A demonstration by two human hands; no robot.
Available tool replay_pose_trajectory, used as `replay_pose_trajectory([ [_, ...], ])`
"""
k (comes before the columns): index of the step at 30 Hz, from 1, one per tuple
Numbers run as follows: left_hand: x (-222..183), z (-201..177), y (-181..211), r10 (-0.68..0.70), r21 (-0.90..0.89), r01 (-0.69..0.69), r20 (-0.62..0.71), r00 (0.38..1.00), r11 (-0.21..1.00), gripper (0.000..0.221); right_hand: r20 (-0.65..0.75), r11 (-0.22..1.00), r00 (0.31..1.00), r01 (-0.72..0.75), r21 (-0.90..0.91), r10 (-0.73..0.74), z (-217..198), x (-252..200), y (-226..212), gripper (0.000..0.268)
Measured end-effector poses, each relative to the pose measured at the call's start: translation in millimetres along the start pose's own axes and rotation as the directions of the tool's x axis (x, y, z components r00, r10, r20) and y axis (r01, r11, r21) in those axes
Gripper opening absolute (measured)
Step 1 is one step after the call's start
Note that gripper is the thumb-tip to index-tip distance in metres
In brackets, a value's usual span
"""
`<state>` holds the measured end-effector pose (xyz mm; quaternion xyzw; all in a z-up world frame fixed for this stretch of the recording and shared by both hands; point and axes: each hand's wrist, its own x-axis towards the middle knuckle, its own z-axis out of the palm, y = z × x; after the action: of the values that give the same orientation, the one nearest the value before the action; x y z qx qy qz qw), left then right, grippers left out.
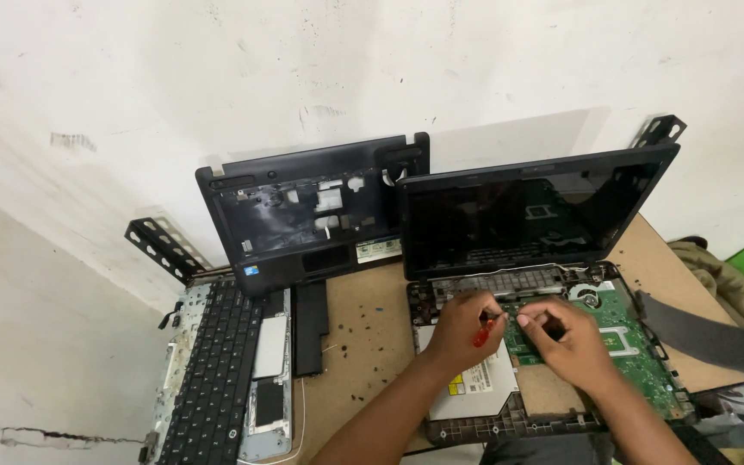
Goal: Removing internal screws and disconnecting ribbon cables from a laptop motherboard during disassembly.
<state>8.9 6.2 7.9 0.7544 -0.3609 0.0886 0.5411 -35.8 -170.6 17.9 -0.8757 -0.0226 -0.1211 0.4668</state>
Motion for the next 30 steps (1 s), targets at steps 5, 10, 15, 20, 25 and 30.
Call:
replay_pose_trajectory([
  [5, 0, -1, 0, -0.024, 0.006, 0.024, 0.015, 1.0, 1.0, 0.015, 0.019, 1.0, 1.0, -0.003, -0.016, 0.003, 1, 1, 10, 0.015],
  [10, 2, -6, 8, -0.008, -0.031, 0.009, 0.032, 0.999, 0.999, 0.013, 0.003, 1.0, 1.0, 0.013, 0.01, -0.013, 2, 1, 8, 0.015],
  [15, 3, -8, 12, -0.034, -0.022, 0.035, 0.017, 0.999, 0.999, 0.014, 0.039, 0.998, 0.997, -0.069, -0.006, 0.069, 0, 0, 3, 0.017],
  [20, -3, 7, -13, 0.053, -0.029, -0.057, -0.124, 0.991, 0.998, 0.005, -0.101, 0.989, 0.993, 0.065, 0.131, -0.052, 5, -4, -9, 0.015],
  [25, -1, 12, -28, 0.046, -0.003, -0.047, -0.119, 0.992, 0.999, 0.01, -0.149, 0.989, 0.988, 0.054, 0.138, -0.034, 7, -3, 0, 0.013],
  [30, -1, 19, -35, -0.02, 0.022, 0.024, -0.146, 0.989, 0.999, 0.007, -0.159, 0.972, 0.959, 0.237, 0.003, -0.233, 8, 5, -2, 0.015],
])
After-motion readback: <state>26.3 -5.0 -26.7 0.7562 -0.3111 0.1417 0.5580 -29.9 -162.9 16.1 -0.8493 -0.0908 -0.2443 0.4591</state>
